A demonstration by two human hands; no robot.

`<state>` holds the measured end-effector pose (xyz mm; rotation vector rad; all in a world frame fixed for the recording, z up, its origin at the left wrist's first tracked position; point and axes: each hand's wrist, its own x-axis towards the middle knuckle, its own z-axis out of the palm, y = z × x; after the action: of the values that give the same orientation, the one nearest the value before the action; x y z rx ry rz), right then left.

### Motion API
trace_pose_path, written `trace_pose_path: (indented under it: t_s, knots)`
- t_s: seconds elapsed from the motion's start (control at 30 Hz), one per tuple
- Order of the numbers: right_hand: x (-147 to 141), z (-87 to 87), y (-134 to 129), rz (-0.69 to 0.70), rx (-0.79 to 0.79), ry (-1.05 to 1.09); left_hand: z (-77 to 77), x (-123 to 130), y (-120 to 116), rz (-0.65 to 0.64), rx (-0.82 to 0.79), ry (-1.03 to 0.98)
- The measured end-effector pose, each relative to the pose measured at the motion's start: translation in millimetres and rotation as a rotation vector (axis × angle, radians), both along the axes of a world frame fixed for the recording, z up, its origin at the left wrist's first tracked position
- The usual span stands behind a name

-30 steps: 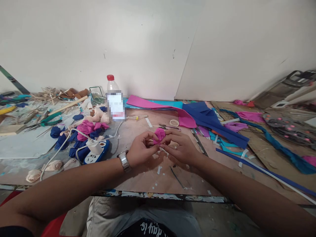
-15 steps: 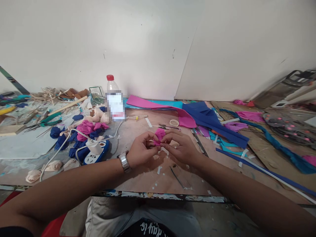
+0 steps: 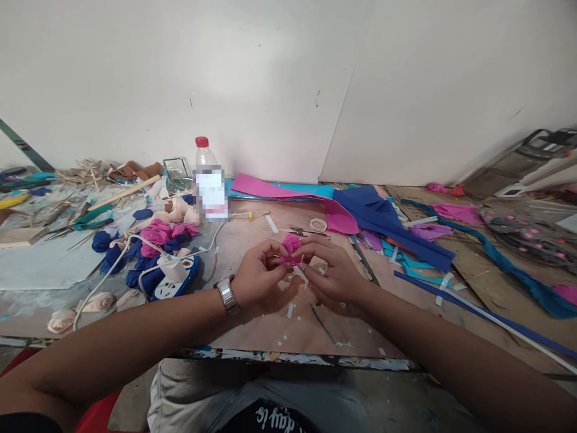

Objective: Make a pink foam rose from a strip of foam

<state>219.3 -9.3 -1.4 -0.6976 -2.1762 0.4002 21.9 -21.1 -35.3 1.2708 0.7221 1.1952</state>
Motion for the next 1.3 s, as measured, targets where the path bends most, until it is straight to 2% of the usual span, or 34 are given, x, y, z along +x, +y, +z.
trace_pose_path:
  t_s: [0.47, 0.67, 0.93, 1.13, 1.3]
  knots:
    - [-2, -2.2, 2, -0.041, 0.019, 0.002, 1.9, 0, -2, -0.047, -0.027, -0.004]
    - [-2, -2.0, 1, -0.034, 0.027, 0.002, 2.6, 0, -2, -0.026, -0.021, 0.011]
    - [0, -7.9, 1, -0.041, -0.044, -0.012, -0.4, 0, 1, -0.006, -0.004, 0.053]
    - [3, -8.7, 1, -0.119, -0.219, 0.051, -2.3, 0, 1, -0.030, 0.025, 0.132]
    - [2, -9.0, 2, -0.139, -0.268, 0.012, -2.3, -2, -2, -0.037, 0.121, 0.246]
